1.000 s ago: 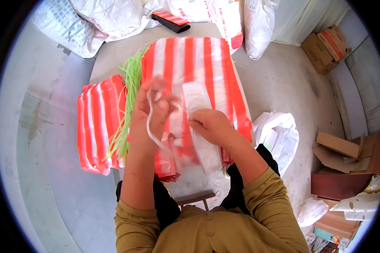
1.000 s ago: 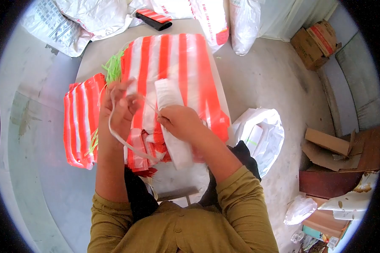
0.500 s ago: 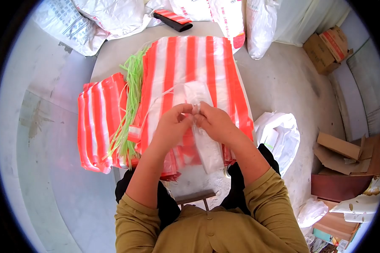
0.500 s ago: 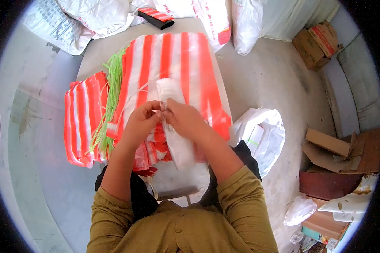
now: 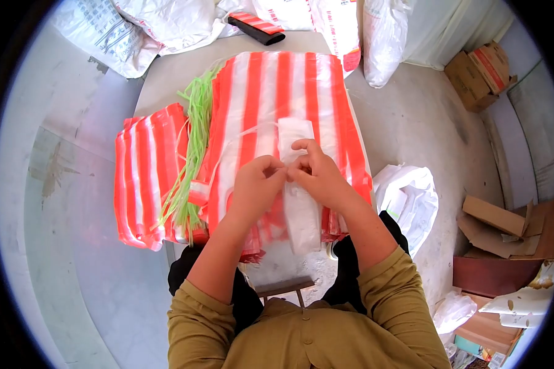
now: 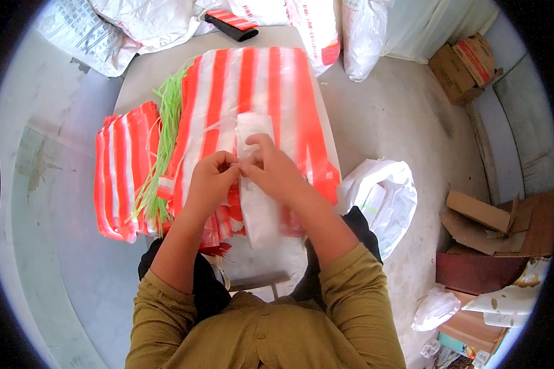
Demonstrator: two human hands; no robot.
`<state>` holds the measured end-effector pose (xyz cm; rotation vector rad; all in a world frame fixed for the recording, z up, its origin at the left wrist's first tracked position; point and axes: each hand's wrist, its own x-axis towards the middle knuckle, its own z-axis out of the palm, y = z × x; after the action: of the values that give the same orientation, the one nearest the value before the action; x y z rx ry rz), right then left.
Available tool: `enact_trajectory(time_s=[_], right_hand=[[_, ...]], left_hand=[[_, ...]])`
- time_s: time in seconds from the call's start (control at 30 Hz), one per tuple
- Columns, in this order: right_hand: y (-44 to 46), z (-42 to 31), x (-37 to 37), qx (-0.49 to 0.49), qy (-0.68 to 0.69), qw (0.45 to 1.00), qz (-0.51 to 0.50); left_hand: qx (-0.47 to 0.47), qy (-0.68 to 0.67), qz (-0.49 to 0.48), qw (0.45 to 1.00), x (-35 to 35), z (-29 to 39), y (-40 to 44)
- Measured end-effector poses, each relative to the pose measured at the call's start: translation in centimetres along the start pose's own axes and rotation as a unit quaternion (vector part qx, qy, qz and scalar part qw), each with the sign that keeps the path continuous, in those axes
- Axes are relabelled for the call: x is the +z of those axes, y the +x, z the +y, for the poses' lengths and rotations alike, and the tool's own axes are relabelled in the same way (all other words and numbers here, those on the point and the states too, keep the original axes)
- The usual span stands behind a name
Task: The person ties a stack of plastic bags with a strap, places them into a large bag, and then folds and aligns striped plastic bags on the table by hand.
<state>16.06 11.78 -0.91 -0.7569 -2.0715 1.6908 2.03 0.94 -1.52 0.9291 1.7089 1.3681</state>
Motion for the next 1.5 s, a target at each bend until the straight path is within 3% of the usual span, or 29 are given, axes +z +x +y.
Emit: enact_trajectory(time_s=[0.1,0.2,0.3,0.4,1.1,1.2,1.3,1.5], right_hand=[[0.1,0.7,0.0,-0.045,-0.050,0.998,-0.008],[-0.3,-0.3,-0.2,-0.024,-0.090,0.995,-0.022],[-0.4,-0.1,0.1,-0.106,-0.135,0.985,0.028],[-0.2,0.4,0.0,-0.238,-0.243,0.939,0.050],[-0.2,0.9,0.5,-0.286,-0.241,0.921,0.108],[-0.3,0.8,0.6,-0.264,-0.262,0.919,0.129],[-0.6,-0.2,0.8,-0.094,-0.133,0.982,0.094],[0.1,0.8,-0.5,-0.005,0.057,0.998,-0.006]], left_hand=[[-0.037,-0.038,-0.002,0.999,0.1,-0.6,0.3],[-0.054,-0.061,-0.026,0.996,0.0,-0.6,0.4],[-0.055,-0.053,-0.051,0.996,-0.3,-0.6,0.4],[-0.042,-0.041,-0.064,0.996,-0.5,-1.7,0.7],[0.008,-0.016,-0.065,0.998,-0.2,-1.5,0.1],[-0.007,-0.016,-0.059,0.998,0.0,-0.8,-0.1],[-0.007,-0.017,-0.052,0.998,0.0,-1.1,-0.1],[-0.023,-0.036,-0.056,0.998,0.0,-1.0,-0.2]])
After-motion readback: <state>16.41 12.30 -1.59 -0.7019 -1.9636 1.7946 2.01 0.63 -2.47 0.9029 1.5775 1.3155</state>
